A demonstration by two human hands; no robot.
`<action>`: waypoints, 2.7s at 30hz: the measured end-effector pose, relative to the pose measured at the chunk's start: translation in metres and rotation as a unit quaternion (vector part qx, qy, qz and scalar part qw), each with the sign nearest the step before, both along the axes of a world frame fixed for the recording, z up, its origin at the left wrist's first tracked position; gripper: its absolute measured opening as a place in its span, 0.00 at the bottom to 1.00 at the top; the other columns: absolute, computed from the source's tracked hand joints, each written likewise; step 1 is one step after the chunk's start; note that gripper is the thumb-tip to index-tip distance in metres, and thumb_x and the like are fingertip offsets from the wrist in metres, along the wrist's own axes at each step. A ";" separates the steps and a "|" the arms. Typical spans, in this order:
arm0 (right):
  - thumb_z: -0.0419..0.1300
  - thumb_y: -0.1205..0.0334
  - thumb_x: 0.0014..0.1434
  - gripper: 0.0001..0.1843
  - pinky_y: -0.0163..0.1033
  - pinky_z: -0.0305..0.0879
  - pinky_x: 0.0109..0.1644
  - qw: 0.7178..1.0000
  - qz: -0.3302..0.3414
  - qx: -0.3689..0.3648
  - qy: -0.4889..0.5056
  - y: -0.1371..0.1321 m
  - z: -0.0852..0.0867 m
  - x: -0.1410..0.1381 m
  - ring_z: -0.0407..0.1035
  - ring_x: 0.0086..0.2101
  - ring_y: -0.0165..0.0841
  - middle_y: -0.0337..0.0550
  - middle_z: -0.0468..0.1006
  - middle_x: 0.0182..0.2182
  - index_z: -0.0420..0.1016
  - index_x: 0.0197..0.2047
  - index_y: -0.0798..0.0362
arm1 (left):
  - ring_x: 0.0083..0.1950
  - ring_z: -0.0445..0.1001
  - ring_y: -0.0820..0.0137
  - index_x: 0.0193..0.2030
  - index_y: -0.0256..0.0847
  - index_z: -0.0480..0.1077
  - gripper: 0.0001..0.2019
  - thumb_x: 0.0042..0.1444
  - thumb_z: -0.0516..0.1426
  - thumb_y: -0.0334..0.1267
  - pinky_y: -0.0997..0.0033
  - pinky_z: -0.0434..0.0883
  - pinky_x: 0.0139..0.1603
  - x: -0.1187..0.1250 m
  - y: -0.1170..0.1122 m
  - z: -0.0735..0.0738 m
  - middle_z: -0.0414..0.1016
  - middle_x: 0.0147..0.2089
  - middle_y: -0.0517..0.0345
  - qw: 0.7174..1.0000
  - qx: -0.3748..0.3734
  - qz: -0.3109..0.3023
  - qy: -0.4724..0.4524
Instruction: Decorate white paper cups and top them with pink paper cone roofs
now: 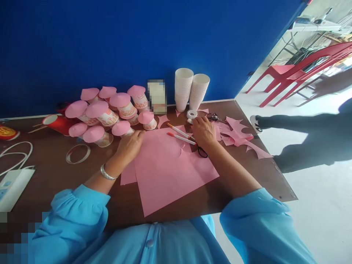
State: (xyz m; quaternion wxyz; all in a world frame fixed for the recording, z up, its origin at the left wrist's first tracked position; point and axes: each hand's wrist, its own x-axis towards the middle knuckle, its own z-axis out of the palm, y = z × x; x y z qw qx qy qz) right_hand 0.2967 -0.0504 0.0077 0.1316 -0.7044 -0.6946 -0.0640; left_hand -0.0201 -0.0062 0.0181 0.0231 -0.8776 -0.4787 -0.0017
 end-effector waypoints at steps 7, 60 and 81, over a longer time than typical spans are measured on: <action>0.56 0.66 0.67 0.12 0.52 0.72 0.53 0.997 -0.001 -0.001 0.075 0.013 -0.006 0.005 0.75 0.49 0.48 0.57 0.82 0.45 0.80 0.48 0.55 | 0.43 0.79 0.61 0.52 0.40 0.74 0.11 0.66 0.56 0.33 0.62 0.76 0.43 -0.004 -0.006 0.001 0.80 0.47 0.48 0.973 -0.035 -0.025 -0.226; 0.61 0.63 0.70 0.08 0.38 0.74 0.37 0.900 0.264 0.084 0.335 -0.063 0.026 -0.074 0.78 0.30 0.33 0.43 0.85 0.34 0.79 0.50 0.50 | 0.43 0.81 0.73 0.56 0.41 0.75 0.12 0.66 0.62 0.33 0.73 0.81 0.43 0.003 -0.045 0.013 0.81 0.43 0.54 0.872 0.017 -0.217 -0.439; 0.59 0.71 0.65 0.16 0.59 0.73 0.59 0.981 0.056 0.000 0.184 0.045 -0.008 -0.022 0.71 0.58 0.51 0.49 0.81 0.54 0.81 0.51 0.47 | 0.50 0.79 0.62 0.48 0.43 0.73 0.10 0.61 0.64 0.30 0.59 0.78 0.53 -0.032 -0.055 -0.002 0.79 0.47 0.54 0.958 -0.146 -0.159 -0.191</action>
